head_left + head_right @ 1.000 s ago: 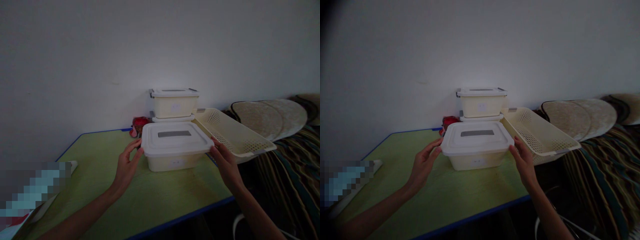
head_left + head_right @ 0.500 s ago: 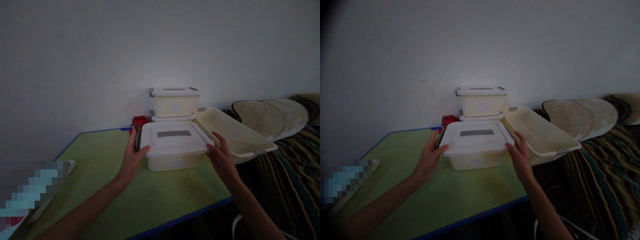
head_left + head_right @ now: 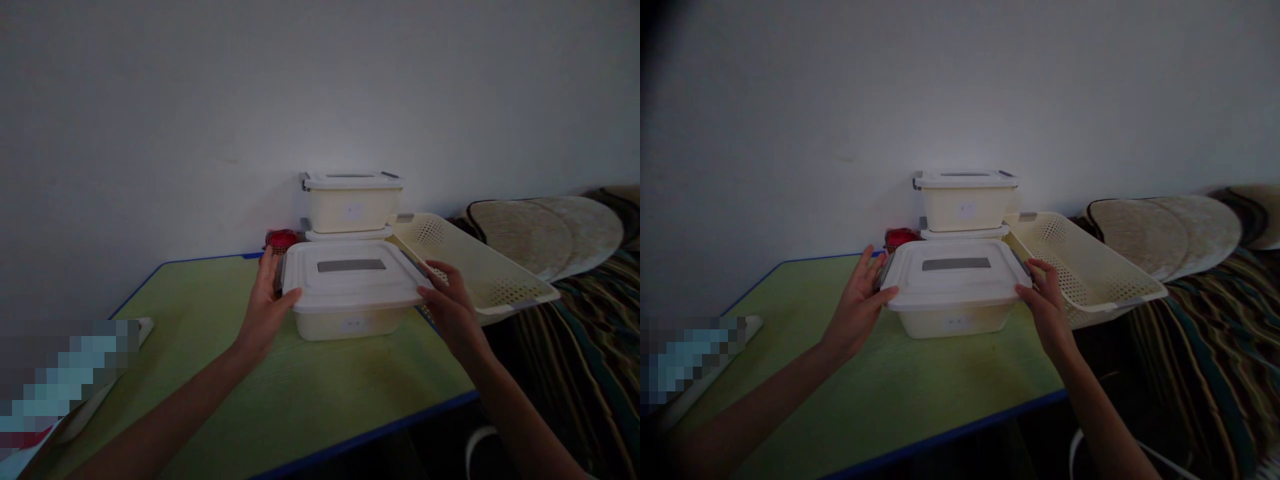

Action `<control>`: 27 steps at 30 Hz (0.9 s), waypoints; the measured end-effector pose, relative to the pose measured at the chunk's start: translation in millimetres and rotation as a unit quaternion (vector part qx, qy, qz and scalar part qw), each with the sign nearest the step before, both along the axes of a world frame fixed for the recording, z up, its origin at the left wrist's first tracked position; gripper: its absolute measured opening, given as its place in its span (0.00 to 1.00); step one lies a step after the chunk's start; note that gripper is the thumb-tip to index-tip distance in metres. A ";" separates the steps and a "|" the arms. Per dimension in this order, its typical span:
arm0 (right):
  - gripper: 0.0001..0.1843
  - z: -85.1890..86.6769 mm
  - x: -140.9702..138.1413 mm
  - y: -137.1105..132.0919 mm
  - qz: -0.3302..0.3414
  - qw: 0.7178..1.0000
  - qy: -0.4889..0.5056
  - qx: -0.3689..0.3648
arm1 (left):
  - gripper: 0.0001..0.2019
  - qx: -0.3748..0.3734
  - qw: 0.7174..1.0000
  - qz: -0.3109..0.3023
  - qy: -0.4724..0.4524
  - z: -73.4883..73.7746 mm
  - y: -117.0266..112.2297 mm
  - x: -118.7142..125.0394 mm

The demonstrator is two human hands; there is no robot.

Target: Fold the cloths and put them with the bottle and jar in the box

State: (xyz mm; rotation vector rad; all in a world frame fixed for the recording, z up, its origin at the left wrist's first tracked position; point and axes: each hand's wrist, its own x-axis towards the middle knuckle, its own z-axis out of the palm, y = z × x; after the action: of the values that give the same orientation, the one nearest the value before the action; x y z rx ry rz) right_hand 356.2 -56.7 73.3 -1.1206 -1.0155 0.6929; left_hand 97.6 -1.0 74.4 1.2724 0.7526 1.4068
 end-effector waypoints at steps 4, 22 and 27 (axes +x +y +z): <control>0.21 2.1 -1.3 -0.8 -0.005 1.000 -0.008 -0.004 | 0.48 0.007 1.000 -0.002 0.009 1.3 -0.2 -0.3; 0.19 2.8 1.3 1.3 -0.005 0.998 -0.064 -0.011 | 0.46 0.027 0.997 -0.008 0.073 2.5 -2.2 0.5; 0.20 1.2 2.5 3.6 0.003 0.998 -0.069 -0.007 | 0.47 0.035 0.997 -0.010 0.070 2.0 -2.4 0.9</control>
State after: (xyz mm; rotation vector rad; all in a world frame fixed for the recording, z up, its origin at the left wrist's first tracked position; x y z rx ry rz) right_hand 358.8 -53.1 74.6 -1.1914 -1.1333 0.6345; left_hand 98.5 -3.4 76.4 1.4401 0.7889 1.3485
